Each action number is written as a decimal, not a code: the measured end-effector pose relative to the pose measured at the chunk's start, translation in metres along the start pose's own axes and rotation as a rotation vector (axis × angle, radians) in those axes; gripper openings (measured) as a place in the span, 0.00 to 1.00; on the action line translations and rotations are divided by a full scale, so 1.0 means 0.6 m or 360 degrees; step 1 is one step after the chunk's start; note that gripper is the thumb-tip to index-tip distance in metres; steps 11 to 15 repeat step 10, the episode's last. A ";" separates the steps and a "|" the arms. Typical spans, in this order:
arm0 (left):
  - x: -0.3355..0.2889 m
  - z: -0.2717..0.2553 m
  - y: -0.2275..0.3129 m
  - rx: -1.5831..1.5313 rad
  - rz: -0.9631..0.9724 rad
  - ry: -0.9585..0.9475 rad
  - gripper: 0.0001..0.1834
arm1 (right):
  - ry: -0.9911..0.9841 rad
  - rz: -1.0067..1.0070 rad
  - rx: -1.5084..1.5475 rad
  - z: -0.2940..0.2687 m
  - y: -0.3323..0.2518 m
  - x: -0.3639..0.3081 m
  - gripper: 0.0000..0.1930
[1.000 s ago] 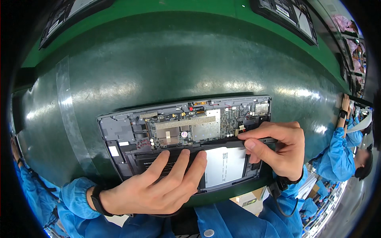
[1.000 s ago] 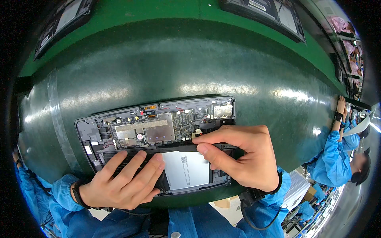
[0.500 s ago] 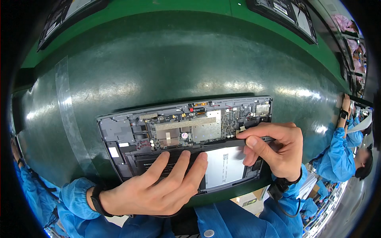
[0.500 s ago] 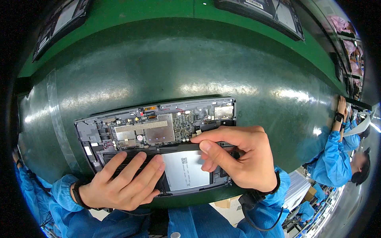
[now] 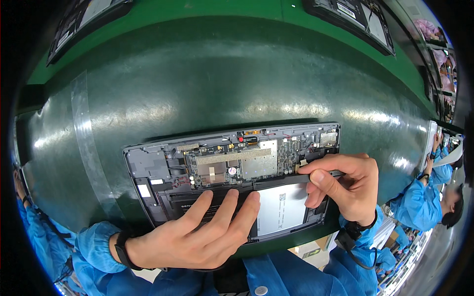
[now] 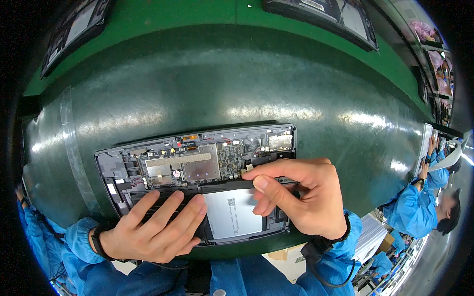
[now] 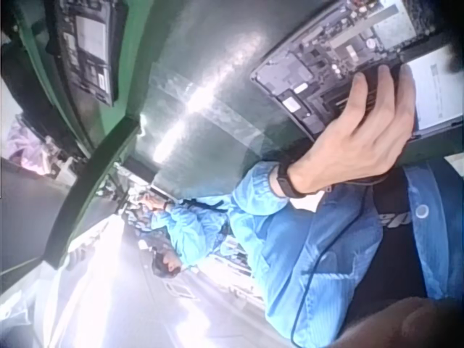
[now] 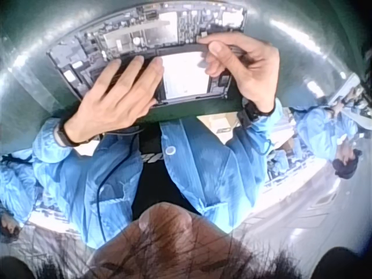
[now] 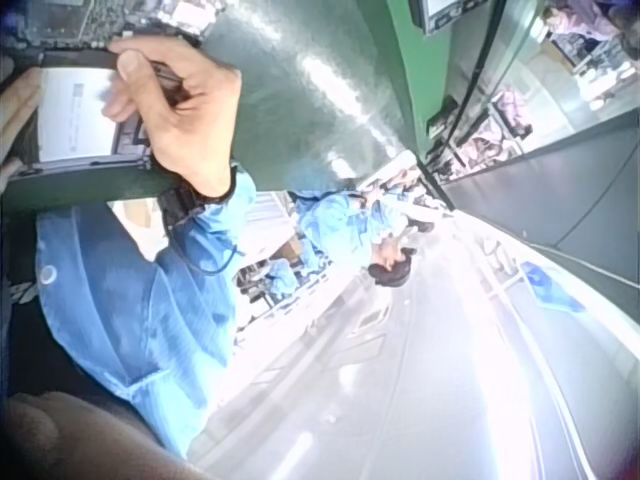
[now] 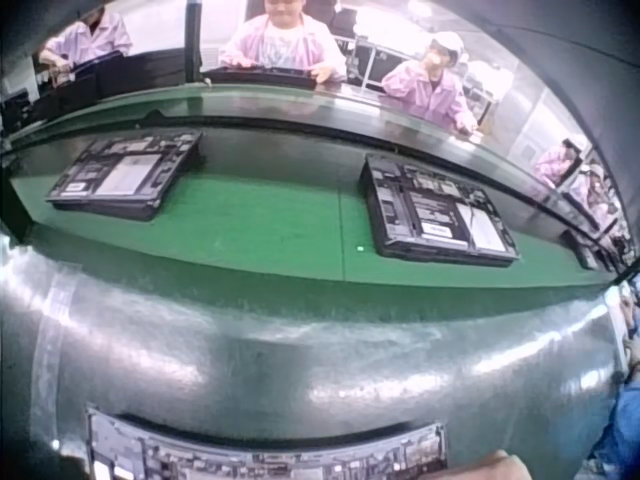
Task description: Assembling internal components of a tablet or laptop, specifically manipulating ribbon cables and internal stickers using a spudger on a production line.
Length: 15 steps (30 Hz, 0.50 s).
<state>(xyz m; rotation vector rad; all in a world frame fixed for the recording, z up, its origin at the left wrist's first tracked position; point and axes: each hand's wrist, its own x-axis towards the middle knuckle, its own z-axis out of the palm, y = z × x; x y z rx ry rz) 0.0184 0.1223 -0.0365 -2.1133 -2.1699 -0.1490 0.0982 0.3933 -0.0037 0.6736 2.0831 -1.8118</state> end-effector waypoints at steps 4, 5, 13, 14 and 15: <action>0.002 -0.002 -0.001 -0.0016 -0.0003 0.0010 0.26 | 0.0000 0.0000 0.0002 -0.002 -0.003 -0.002 0.07; 0.003 -0.002 0.001 -0.0016 -0.0003 0.0010 0.26 | 0.0004 -0.0004 -0.0013 -0.002 -0.004 -0.003 0.07; 0.015 -0.016 0.005 -0.0090 -0.0140 0.0066 0.26 | -0.0094 -0.0268 -0.0468 -0.039 -0.007 -0.013 0.07; 0.015 -0.016 0.005 -0.0090 -0.0140 0.0066 0.26 | -0.0094 -0.0268 -0.0468 -0.039 -0.007 -0.013 0.07; 0.015 -0.016 0.005 -0.0090 -0.0140 0.0066 0.26 | -0.0094 -0.0268 -0.0468 -0.039 -0.007 -0.013 0.07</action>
